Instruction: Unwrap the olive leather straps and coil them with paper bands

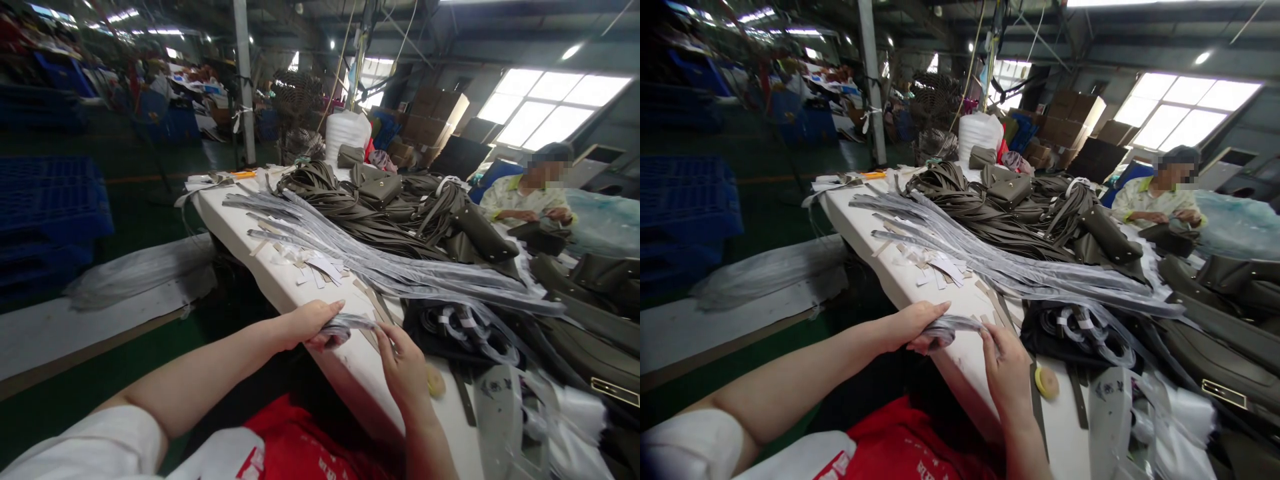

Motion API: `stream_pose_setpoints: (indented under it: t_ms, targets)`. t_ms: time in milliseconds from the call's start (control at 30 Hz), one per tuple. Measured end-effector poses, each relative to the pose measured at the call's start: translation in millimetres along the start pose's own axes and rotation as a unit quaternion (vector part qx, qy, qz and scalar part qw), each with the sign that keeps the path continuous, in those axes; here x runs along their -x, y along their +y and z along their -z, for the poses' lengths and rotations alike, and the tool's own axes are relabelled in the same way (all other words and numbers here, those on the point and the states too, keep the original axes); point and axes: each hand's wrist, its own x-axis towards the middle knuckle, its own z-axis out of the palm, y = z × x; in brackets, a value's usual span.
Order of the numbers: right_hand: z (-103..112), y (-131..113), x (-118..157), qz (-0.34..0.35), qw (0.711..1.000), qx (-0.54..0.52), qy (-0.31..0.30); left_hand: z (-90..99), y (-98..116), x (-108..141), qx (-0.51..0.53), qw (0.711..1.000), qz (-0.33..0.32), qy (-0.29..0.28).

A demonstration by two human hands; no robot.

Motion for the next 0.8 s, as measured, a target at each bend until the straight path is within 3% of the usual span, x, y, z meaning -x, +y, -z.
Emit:
stream_pose_setpoints:
  t_ms: [200, 267, 333, 433, 500, 567, 667, 733, 800]
  targets:
    - [-19, -7, 9, -0.04, 0.984, -0.121, -0.123, 19.1, 13, 1, 0.204, 0.977, 0.045, -0.048]
    - [-30, -19, 14, -0.032, 0.979, -0.14, -0.146, 20.8, 24, 1, 0.259, 0.965, 0.016, -0.05]
    - [-40, -37, 21, -0.031, 0.965, -0.159, -0.205, 18.0, 32, -2, 0.279, 0.957, -0.074, -0.012]
    - [-41, -59, 30, -0.046, 0.92, -0.236, -0.31, 9.7, 30, -7, 0.129, 0.944, -0.261, 0.154]
    - [-29, -62, 31, -0.087, 0.9, -0.303, -0.301, 4.7, 19, -9, -0.075, 0.917, -0.328, 0.215]
    - [-12, -54, 24, -0.121, 0.91, -0.316, -0.241, 1.7, 6, -8, -0.255, 0.888, -0.335, 0.182]
    - [13, -33, 7, -0.089, 0.953, -0.202, -0.207, 1.8, -5, -4, -0.37, 0.876, -0.292, 0.098]
    - [22, -20, -3, -0.031, 0.977, -0.079, -0.196, 4.4, -5, -3, -0.351, 0.908, -0.224, 0.048]
    - [25, -12, -9, 0.016, 0.985, 0.03, -0.172, 7.5, -4, -3, -0.268, 0.955, -0.129, -0.021]
